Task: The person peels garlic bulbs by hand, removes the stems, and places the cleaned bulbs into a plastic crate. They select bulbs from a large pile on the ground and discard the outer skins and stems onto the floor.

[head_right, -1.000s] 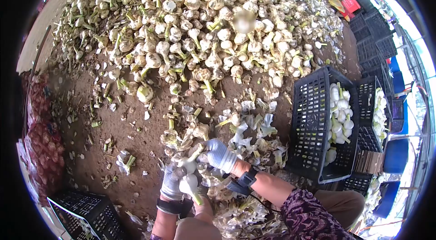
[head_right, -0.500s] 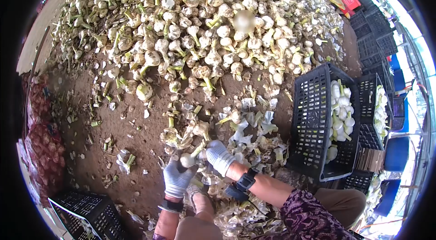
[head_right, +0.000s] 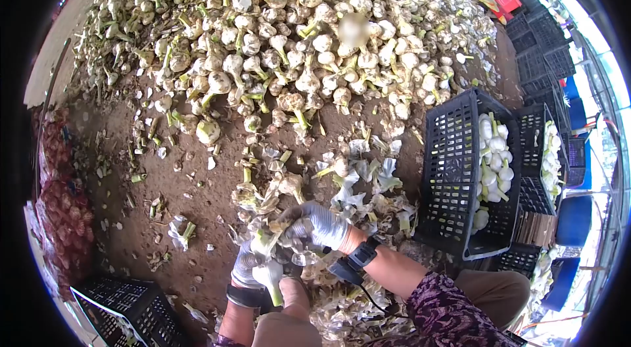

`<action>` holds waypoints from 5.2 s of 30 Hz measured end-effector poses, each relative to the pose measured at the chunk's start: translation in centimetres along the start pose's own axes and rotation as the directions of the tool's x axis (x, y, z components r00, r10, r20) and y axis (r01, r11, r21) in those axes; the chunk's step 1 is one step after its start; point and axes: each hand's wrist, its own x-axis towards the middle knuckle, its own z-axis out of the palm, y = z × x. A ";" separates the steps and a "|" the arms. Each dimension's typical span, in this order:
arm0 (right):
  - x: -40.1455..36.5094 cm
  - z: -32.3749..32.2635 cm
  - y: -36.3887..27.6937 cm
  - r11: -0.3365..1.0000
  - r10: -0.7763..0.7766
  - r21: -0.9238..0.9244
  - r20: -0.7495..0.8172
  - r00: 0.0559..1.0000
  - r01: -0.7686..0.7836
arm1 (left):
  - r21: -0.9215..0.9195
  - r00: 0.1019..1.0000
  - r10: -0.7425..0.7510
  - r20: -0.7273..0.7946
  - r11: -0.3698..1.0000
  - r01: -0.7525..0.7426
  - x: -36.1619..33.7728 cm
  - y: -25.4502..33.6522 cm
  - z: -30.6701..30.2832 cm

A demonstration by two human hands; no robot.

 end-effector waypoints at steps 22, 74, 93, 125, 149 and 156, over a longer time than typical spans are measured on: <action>0.6 4.6 0.6 0.843 -0.360 -0.483 -0.176 0.916 0.238 | 0.340 0.901 0.274 -0.337 0.928 -0.155 1.1 -0.8 1.8; 0.8 4.1 -0.7 0.645 -0.368 -0.728 -0.031 0.929 0.231 | 0.070 0.985 -0.040 -0.166 0.996 0.052 -0.3 -1.1 1.9; 2.4 3.1 -1.9 0.491 -0.292 -0.819 0.166 0.942 0.296 | 0.611 0.931 0.003 -0.365 0.756 0.237 0.3 -0.2 3.7; 2.7 -1.7 2.3 -0.296 -0.244 -0.938 -0.109 0.964 -0.181 | 0.281 0.857 0.061 -0.511 0.955 0.099 -1.5 -0.8 -1.1; -0.9 0.2 1.7 0.316 -0.213 -0.936 -0.227 0.950 -0.152 | 0.387 0.667 0.286 -0.688 0.922 0.004 0.6 -0.3 1.7; -0.9 2.6 0.9 0.018 -0.205 -0.999 0.022 0.978 0.026 | 0.422 0.623 0.391 -0.678 0.900 -0.107 0.5 -0.6 1.8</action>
